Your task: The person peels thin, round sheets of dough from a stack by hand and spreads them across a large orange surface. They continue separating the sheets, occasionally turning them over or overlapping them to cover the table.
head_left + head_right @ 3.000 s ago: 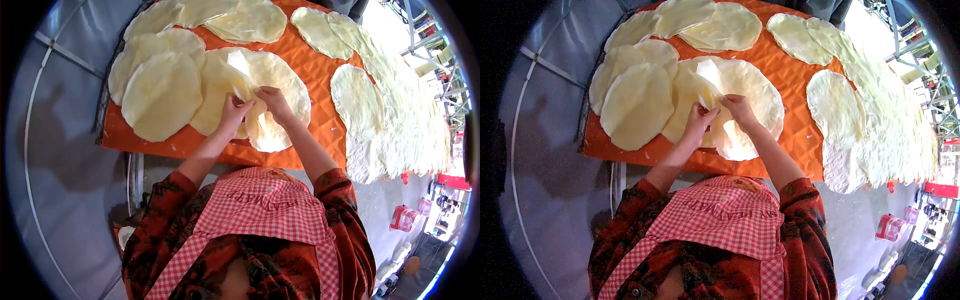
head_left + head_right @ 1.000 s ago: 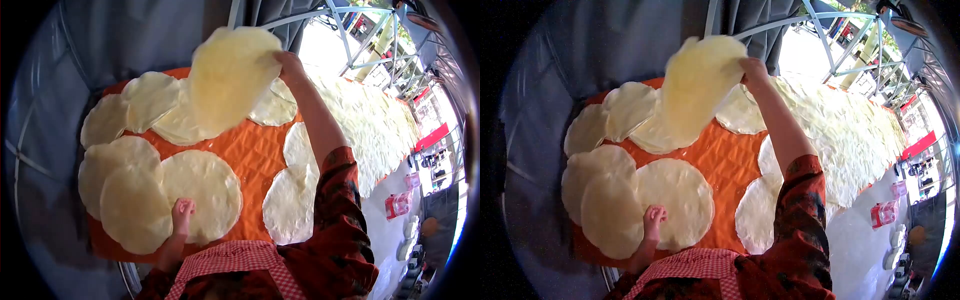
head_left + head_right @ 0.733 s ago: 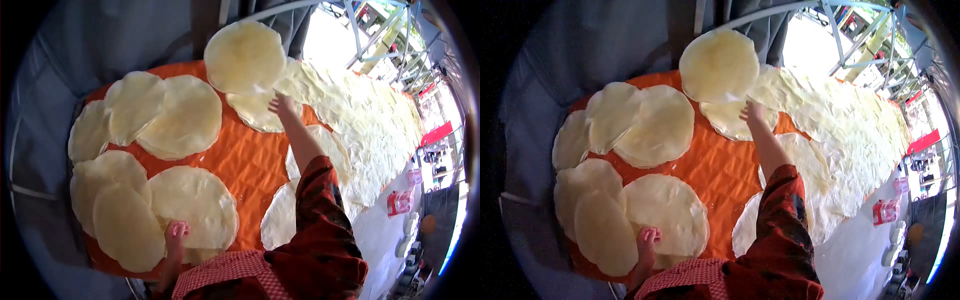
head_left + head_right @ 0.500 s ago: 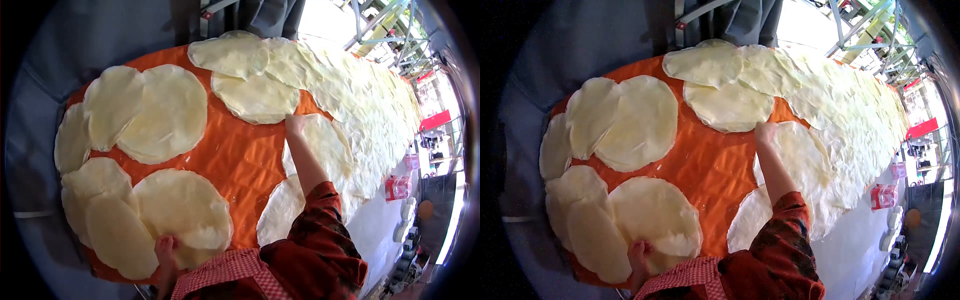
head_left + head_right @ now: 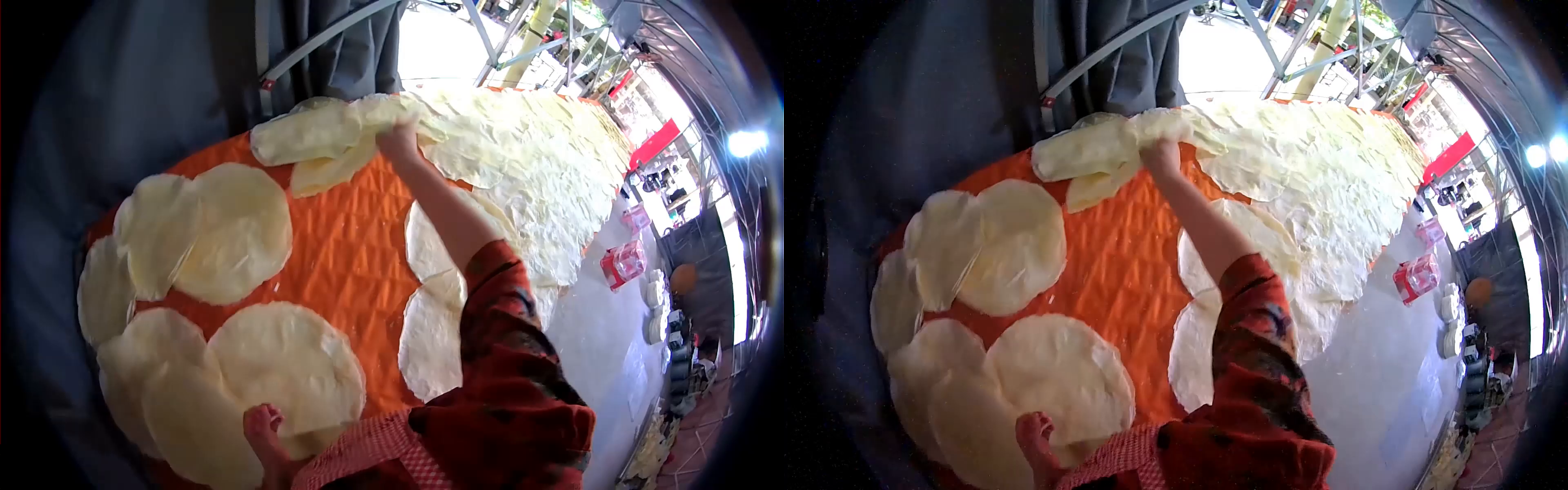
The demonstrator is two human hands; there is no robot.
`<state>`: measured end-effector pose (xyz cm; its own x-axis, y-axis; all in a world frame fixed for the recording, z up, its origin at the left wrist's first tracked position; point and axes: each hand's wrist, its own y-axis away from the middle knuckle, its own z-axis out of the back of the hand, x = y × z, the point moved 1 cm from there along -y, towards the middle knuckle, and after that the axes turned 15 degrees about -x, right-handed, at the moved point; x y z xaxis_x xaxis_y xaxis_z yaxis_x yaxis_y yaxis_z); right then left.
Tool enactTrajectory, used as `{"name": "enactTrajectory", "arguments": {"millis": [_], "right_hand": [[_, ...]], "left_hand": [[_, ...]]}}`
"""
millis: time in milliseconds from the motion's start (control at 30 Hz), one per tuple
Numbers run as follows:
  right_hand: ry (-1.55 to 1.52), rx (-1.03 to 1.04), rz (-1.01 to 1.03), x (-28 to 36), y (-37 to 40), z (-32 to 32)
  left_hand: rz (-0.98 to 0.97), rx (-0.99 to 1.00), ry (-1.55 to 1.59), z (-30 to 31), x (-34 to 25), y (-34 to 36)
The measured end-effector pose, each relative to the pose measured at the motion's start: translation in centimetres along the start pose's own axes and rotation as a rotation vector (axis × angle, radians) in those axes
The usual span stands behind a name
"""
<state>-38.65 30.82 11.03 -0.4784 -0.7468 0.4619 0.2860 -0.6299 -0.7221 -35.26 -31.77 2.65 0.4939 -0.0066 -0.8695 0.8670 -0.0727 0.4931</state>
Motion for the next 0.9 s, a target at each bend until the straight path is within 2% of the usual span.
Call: {"name": "enactTrajectory", "arguments": {"millis": [33, 67, 100, 133, 200, 233, 267, 333, 367, 433, 533, 633, 667, 800, 867, 900], "right_hand": [[-0.299, -0.025, -0.162, 1.9, -2.1, 0.6], [-0.191, 0.225, -0.4, 6.9, -3.7, 3.3], [-0.169, 0.208, -0.292, 10.2, -4.0, 3.6], [-0.228, 0.337, -0.174, 15.2, -3.4, 6.6], [-0.299, 0.439, 0.074, 23.0, 0.7, 9.6], [-0.232, 0.452, 0.243, 27.2, 4.1, 11.5], [-0.212, 0.554, 0.305, 30.1, 8.0, 12.8], [-0.123, 0.771, 0.505, 32.8, 18.0, 13.3], [-0.223, 0.844, 0.533, 33.4, 23.3, 14.0], [-0.33, 1.057, 0.495, 34.1, 32.9, 15.0], [-0.427, 1.372, 0.075, 33.0, 40.4, 15.7], [-0.43, 1.107, 0.309, 31.3, 41.4, 18.8], [-0.296, 1.23, 0.335, 30.9, 41.4, 19.8], [-0.306, 1.175, 0.374, 28.5, 42.0, 21.6], [-0.374, 1.093, 0.298, 28.3, 41.6, 21.5], [-0.417, 1.056, 0.262, 28.6, 41.2, 21.1]], "left_hand": [[0.028, -0.036, 0.015, 1.1, -0.2, 0.2], [0.003, -0.022, 0.036, 1.8, 0.1, 0.1], [-0.022, -0.022, 0.059, 2.0, 0.3, -0.3], [-0.007, 0.013, 0.106, 1.7, -0.6, -0.1], [0.137, 0.14, 0.315, 1.6, -0.6, -1.0], [0.236, 0.207, 0.442, 1.3, -0.2, -1.8], [0.33, 0.292, 0.554, 0.8, -0.5, -1.8], [0.455, 0.56, 0.844, 0.0, -0.8, -1.9], [0.504, 0.674, 0.944, -0.2, -0.5, -2.1], [0.473, 0.527, 0.936, -0.3, -0.7, -1.3], [0.377, 0.287, 0.739, 1.7, 2.5, -2.5], [0.466, 0.354, 0.817, 2.7, 2.8, -1.7], [0.527, 0.323, 0.836, 2.8, 2.9, -1.3], [0.338, 0.337, 0.586, 1.5, 4.3, 0.7], [0.278, 0.363, 0.538, 2.0, 3.4, 1.3], [0.329, 0.481, 0.635, 2.1, 1.2, 1.3]]}}
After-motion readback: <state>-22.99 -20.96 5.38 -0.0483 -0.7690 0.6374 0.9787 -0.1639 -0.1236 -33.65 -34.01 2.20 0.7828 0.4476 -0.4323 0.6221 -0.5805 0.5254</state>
